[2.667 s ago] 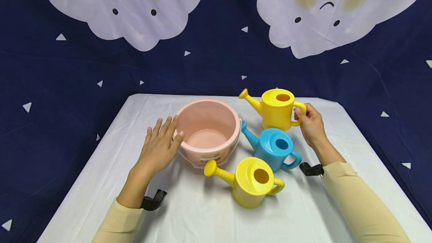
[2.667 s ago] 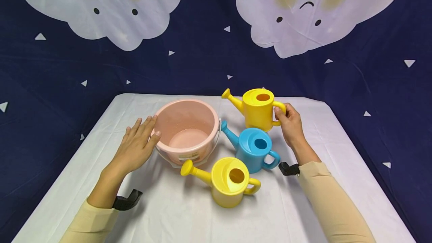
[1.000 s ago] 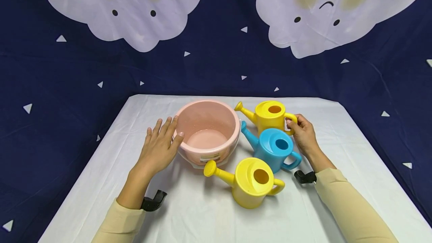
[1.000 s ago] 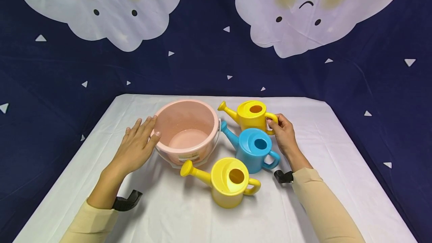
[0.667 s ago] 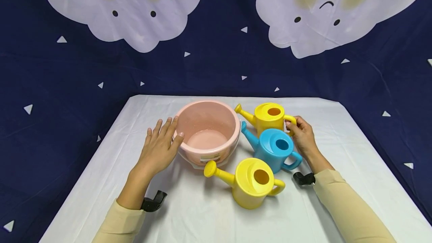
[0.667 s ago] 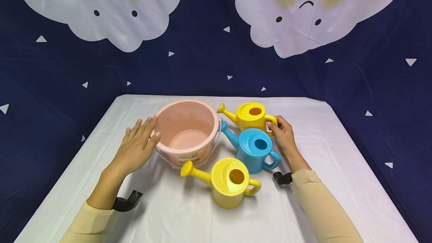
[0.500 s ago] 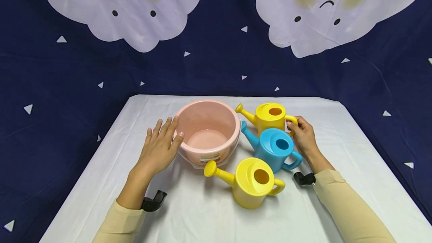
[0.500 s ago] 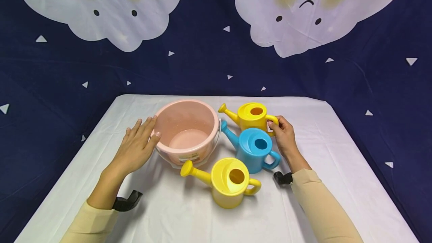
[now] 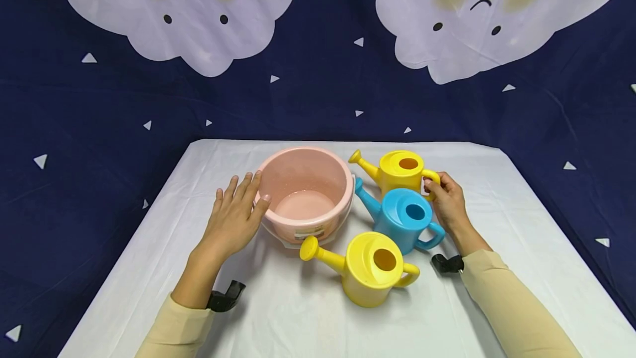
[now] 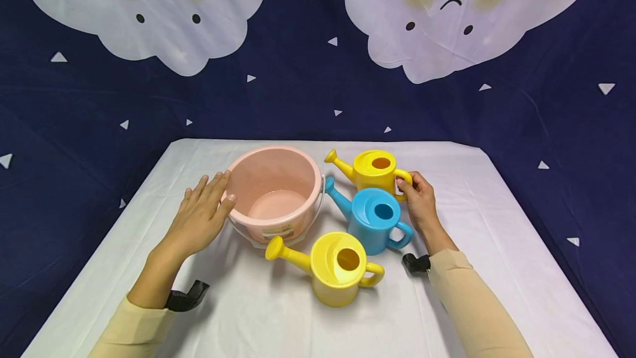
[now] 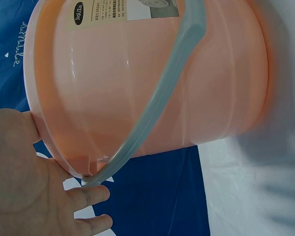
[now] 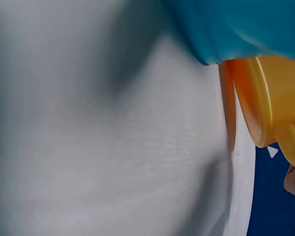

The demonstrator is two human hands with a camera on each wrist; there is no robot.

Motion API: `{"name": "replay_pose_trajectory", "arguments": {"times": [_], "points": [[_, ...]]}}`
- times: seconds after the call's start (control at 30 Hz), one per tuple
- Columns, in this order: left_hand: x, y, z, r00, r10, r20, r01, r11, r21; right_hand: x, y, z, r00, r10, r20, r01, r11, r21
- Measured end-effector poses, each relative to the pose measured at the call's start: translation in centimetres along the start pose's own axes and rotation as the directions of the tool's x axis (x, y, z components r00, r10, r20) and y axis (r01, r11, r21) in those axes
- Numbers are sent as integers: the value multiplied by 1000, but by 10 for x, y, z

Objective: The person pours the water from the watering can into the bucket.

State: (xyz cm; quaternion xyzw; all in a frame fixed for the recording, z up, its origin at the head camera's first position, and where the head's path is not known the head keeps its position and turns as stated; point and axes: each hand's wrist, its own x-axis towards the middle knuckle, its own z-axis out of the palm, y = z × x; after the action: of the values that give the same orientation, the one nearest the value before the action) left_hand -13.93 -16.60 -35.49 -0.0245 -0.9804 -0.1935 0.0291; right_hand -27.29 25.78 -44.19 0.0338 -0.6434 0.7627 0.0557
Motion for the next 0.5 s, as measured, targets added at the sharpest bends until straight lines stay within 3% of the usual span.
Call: {"name": "replay_pose_trajectory", "arguments": {"times": [0.2,0.5], "points": [[0,0,0,1000,2,-3,-2,1000,2,-1,3,-1,999,13,-34,-14,999,-30],[0,-1,0,1000,2,1,-2,1000,-13,-1,3,-5,997,12,-71,-29,969,-246]]}}
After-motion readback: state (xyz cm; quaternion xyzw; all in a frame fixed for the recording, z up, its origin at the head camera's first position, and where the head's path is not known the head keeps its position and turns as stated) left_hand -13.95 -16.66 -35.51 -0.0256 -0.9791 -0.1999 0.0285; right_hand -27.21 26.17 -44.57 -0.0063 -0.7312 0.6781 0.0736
